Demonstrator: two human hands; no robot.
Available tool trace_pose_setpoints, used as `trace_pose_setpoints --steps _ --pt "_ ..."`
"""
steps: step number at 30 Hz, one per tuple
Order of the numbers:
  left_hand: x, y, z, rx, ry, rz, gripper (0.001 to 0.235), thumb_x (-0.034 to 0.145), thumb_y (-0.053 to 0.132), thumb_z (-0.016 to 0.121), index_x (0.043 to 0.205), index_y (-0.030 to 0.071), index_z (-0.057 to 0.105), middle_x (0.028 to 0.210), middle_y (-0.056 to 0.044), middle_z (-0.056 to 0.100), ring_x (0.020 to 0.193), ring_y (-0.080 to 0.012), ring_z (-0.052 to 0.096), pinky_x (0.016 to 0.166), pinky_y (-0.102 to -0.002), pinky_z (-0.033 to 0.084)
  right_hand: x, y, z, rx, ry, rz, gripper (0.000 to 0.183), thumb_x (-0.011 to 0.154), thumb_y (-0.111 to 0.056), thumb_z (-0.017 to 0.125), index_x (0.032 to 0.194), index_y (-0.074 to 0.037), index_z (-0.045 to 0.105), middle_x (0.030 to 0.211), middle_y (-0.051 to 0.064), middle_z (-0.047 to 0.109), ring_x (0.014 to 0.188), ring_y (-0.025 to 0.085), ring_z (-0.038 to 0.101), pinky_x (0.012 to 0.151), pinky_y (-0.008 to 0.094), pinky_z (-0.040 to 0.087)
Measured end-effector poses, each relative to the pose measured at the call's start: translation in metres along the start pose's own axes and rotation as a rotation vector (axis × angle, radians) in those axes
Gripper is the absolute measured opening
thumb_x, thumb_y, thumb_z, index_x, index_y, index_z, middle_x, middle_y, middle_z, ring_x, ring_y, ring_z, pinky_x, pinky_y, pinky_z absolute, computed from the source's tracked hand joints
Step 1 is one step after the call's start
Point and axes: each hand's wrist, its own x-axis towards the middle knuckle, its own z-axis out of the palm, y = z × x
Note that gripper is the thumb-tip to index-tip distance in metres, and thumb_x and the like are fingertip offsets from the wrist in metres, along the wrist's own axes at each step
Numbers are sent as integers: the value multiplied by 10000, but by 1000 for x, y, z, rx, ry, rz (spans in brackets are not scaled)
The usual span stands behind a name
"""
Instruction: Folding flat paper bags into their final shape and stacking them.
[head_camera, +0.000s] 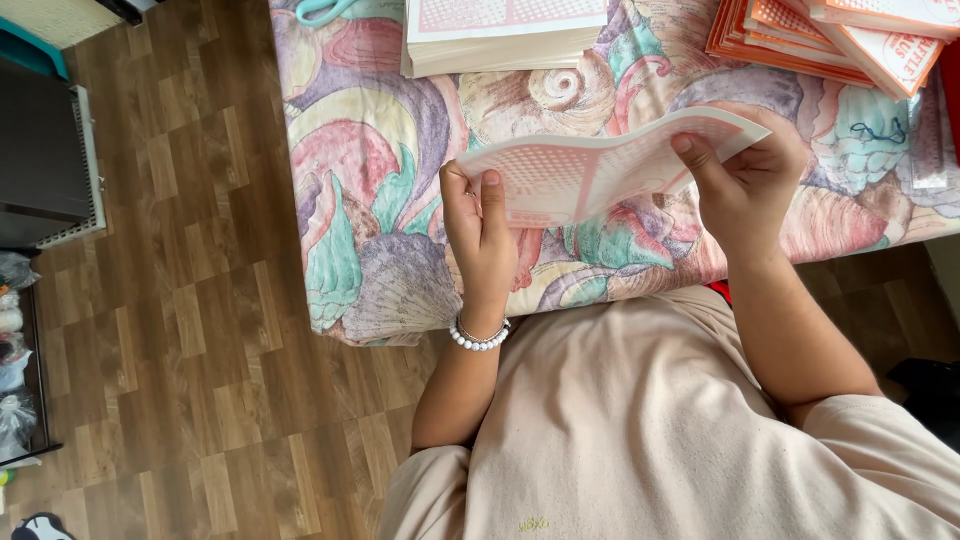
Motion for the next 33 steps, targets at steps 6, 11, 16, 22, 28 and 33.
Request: trace_pose_setpoints --steps 6,11,16,22,28,33 --pt "-2 11 1 15 74 62 197 1091 289 432 1033 105 474 932 6 457 869 -132 454 853 -296 406 -7 6 0 56 38 33 196 1075 -63 832 1080 85 704 985 149 670 930 266 634 858 384 498" --pt "-7 -1 1 -16 34 4 258 1097 302 457 1214 74 493 1173 -68 586 1096 -187 580 995 -335 474 -4 0 1 -12 12 -42 204 1065 -100 823 1037 75 724 997 170 686 955 312 649 881 414 500" --pt "-8 -3 3 -15 48 -41 224 1080 283 463 1156 74 492 1133 -71 592 1082 -199 584 983 -345 476 -14 4 2 137 -9 112 156 1069 -31 792 1119 77 692 1099 177 675 1056 278 646 926 359 531" --pt "-6 -4 5 3 76 -43 199 1074 280 444 995 98 433 936 -27 502 889 -160 501 845 -329 441 0 -16 4 -51 -17 -32 230 1060 -139 813 1089 74 731 1076 183 716 1046 333 668 971 437 505" --pt "-8 -2 5 11 73 -39 208 1073 287 436 963 113 407 879 -4 458 825 -135 450 781 -317 412 27 -64 -4 -290 24 -458 808 1032 -233 739 1622 -56 217 1533 281 370 1443 446 421 1231 652 502" --pt "-8 1 7 28 83 -60 207 1074 264 429 936 120 371 861 5 406 803 -129 416 755 -319 394 50 -107 9 -636 -194 -737 249 1165 -295 663 1260 -132 826 1334 222 758 1181 465 740 1095 584 447"
